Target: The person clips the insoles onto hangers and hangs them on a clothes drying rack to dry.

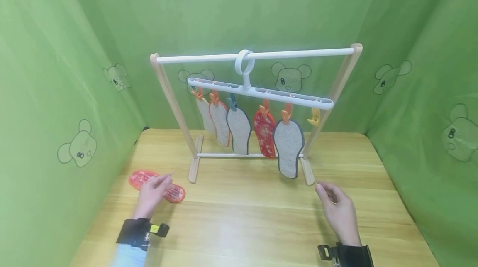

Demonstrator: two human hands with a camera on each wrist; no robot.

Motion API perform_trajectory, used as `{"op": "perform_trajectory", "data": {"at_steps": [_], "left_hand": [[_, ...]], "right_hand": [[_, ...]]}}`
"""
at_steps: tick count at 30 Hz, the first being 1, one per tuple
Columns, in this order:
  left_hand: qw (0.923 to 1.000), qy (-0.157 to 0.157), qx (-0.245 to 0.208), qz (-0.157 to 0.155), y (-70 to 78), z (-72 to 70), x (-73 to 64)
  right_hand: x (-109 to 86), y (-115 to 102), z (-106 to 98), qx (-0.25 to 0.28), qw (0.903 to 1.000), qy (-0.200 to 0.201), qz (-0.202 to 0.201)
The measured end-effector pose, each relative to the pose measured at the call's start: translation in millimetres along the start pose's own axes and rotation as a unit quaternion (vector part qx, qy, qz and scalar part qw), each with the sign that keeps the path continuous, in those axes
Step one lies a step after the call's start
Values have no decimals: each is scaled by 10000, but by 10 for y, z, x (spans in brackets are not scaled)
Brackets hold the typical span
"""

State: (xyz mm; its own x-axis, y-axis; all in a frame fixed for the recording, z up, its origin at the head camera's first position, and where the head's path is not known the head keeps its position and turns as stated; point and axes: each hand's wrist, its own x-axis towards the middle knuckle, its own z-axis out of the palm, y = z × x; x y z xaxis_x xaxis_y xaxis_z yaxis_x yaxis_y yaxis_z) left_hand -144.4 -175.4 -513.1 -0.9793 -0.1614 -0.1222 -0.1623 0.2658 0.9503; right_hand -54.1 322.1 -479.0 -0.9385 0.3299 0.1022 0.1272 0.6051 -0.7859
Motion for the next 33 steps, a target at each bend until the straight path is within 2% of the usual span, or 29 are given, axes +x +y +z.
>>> {"op": "perform_trajectory", "data": {"at_steps": [3,6,11,14,18,22,28,33], "left_hand": [[9991,249,-75,-346,-152,-212,-29],[9964,501,171,-662,-286,-387,-63],[9922,759,410,-900,-442,-568,-63],[9895,930,483,-993,-487,-626,-16],[9864,1098,311,-1184,-487,-692,105],[9839,1104,375,-1356,-464,-750,272],[9777,786,1092,-1610,-452,-787,505],[9642,842,1847,-1704,-461,-755,611]], "right_hand": [[-23,18,4,-3,10000,-6,76],[-54,26,11,-56,9999,-22,134],[-95,23,22,-137,9997,-72,208],[-116,12,42,-152,9996,-94,206],[-136,-4,68,-147,9997,-109,175],[-152,-14,76,-122,9996,-118,208],[-170,-6,74,-68,9994,-157,300],[-191,-9,69,-147,9994,-133,269]]}}
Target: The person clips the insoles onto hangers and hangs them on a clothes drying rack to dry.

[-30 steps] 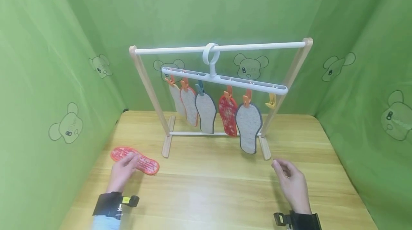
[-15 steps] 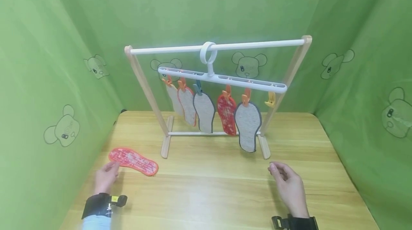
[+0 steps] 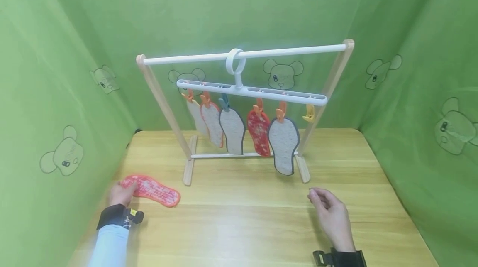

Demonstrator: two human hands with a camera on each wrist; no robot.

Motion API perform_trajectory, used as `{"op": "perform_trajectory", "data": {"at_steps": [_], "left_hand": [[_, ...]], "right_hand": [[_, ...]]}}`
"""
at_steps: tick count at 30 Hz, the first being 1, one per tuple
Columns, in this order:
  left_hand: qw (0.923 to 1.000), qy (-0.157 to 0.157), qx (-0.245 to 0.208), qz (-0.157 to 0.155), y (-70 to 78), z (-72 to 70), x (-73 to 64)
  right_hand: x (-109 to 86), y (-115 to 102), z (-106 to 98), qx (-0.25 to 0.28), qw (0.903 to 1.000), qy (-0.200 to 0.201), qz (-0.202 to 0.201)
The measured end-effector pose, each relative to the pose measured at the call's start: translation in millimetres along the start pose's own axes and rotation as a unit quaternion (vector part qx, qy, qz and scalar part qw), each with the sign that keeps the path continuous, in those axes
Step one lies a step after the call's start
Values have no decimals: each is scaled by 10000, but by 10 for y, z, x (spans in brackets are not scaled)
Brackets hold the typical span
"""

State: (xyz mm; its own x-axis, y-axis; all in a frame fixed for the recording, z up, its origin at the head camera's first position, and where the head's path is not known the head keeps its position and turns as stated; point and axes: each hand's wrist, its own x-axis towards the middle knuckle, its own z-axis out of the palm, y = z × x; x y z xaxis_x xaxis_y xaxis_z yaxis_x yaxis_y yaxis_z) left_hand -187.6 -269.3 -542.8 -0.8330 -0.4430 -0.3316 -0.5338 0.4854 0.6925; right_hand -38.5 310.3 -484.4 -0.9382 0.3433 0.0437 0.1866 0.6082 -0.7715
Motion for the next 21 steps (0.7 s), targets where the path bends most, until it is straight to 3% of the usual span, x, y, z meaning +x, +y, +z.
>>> {"op": "perform_trajectory", "data": {"at_steps": [5,9,13,18,21], "left_hand": [[9989,147,447,65,2,51,66],[9991,38,371,180,13,66,165],[9992,-121,-261,272,26,60,154],[9912,-303,-1202,467,66,44,-24],[9864,-253,-1496,635,165,57,-154]], "right_hand": [[-16,0,-19,-41,10000,48,-60],[-29,-10,-19,-67,10000,29,-22],[-43,-30,-6,-84,10000,34,-35],[-19,-50,-22,-106,9995,100,-270],[22,-78,-75,-72,9984,249,-504]]}}
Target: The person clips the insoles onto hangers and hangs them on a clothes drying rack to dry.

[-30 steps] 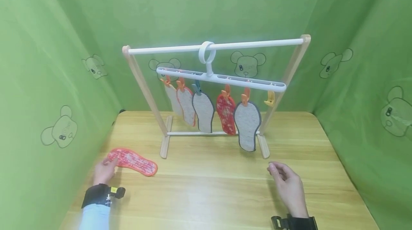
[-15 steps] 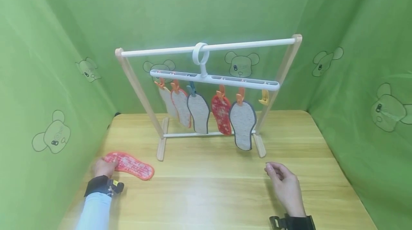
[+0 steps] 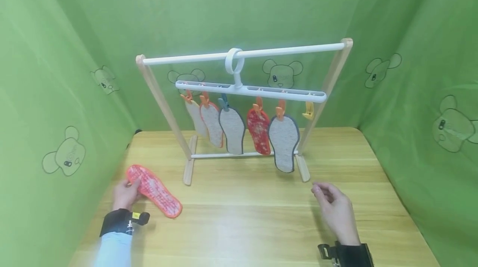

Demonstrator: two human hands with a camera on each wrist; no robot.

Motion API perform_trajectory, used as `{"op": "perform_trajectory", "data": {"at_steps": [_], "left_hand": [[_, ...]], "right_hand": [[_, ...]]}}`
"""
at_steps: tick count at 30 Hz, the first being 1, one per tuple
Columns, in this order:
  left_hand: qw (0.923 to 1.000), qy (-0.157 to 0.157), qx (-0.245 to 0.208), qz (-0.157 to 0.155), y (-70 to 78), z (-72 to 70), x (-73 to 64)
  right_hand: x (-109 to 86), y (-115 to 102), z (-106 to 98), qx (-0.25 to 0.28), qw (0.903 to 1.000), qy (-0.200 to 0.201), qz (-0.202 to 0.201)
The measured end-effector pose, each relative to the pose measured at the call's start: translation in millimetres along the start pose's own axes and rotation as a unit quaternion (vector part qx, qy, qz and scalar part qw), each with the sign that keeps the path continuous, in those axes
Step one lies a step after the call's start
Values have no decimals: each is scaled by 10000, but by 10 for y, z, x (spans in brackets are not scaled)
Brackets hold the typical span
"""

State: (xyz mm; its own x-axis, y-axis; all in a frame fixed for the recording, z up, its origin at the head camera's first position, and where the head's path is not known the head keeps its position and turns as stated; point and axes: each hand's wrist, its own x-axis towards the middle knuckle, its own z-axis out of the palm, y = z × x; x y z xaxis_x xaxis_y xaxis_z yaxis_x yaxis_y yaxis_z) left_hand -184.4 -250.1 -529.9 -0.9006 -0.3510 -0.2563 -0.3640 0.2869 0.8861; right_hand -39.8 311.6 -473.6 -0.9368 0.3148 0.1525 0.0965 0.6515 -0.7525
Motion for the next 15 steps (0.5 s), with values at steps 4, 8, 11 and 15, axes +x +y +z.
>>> {"op": "perform_trajectory", "data": {"at_steps": [4,8,11,15], "left_hand": [[9992,90,-281,256,203,110,-180],[9976,19,-316,615,442,217,-350],[9954,-150,-359,879,617,300,-469],[9894,-365,-353,1361,814,425,-633]], "right_hand": [[108,-69,-103,-3,9997,138,-212],[228,-174,-215,-86,9992,270,-293],[334,-268,-297,-73,9981,445,-409],[500,-428,-408,93,9961,640,-599]]}}
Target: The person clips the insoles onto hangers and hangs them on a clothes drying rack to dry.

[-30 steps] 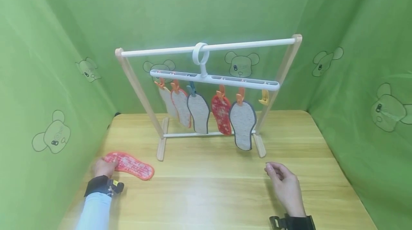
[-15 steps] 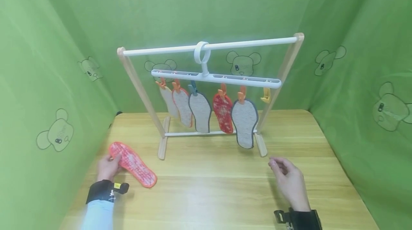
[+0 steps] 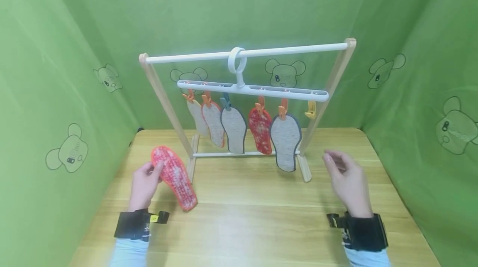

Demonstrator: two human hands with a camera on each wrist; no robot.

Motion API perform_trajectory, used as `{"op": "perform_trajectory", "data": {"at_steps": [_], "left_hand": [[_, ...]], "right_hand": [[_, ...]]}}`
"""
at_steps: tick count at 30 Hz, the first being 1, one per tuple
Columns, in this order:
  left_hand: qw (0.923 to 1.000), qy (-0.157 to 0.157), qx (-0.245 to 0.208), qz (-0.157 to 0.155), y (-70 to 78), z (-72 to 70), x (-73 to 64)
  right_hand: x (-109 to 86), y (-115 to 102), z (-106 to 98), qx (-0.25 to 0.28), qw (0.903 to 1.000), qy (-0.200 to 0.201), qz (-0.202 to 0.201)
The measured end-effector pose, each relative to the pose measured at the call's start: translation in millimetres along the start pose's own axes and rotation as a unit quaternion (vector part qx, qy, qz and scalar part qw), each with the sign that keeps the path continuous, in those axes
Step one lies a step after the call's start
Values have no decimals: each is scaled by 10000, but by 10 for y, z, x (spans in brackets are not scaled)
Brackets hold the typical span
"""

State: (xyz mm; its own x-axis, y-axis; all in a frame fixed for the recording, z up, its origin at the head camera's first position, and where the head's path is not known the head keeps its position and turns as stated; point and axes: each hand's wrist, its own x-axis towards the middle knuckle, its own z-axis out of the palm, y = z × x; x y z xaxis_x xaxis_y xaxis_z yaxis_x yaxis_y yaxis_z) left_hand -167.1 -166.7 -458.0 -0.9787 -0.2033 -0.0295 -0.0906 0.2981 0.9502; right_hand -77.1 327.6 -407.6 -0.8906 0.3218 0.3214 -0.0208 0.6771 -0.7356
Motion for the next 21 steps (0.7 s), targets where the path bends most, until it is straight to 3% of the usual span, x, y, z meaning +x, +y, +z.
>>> {"op": "perform_trajectory", "data": {"at_steps": [5,11,21], "left_hand": [[9979,-184,-8,618,260,184,-114],[9937,-464,-28,1022,503,423,-211],[9760,-1279,-259,1742,712,969,-376]], "right_hand": [[241,-194,-96,104,9995,188,-231],[467,-431,-200,207,9992,99,-340],[701,-802,-186,469,9975,-282,-448]]}}
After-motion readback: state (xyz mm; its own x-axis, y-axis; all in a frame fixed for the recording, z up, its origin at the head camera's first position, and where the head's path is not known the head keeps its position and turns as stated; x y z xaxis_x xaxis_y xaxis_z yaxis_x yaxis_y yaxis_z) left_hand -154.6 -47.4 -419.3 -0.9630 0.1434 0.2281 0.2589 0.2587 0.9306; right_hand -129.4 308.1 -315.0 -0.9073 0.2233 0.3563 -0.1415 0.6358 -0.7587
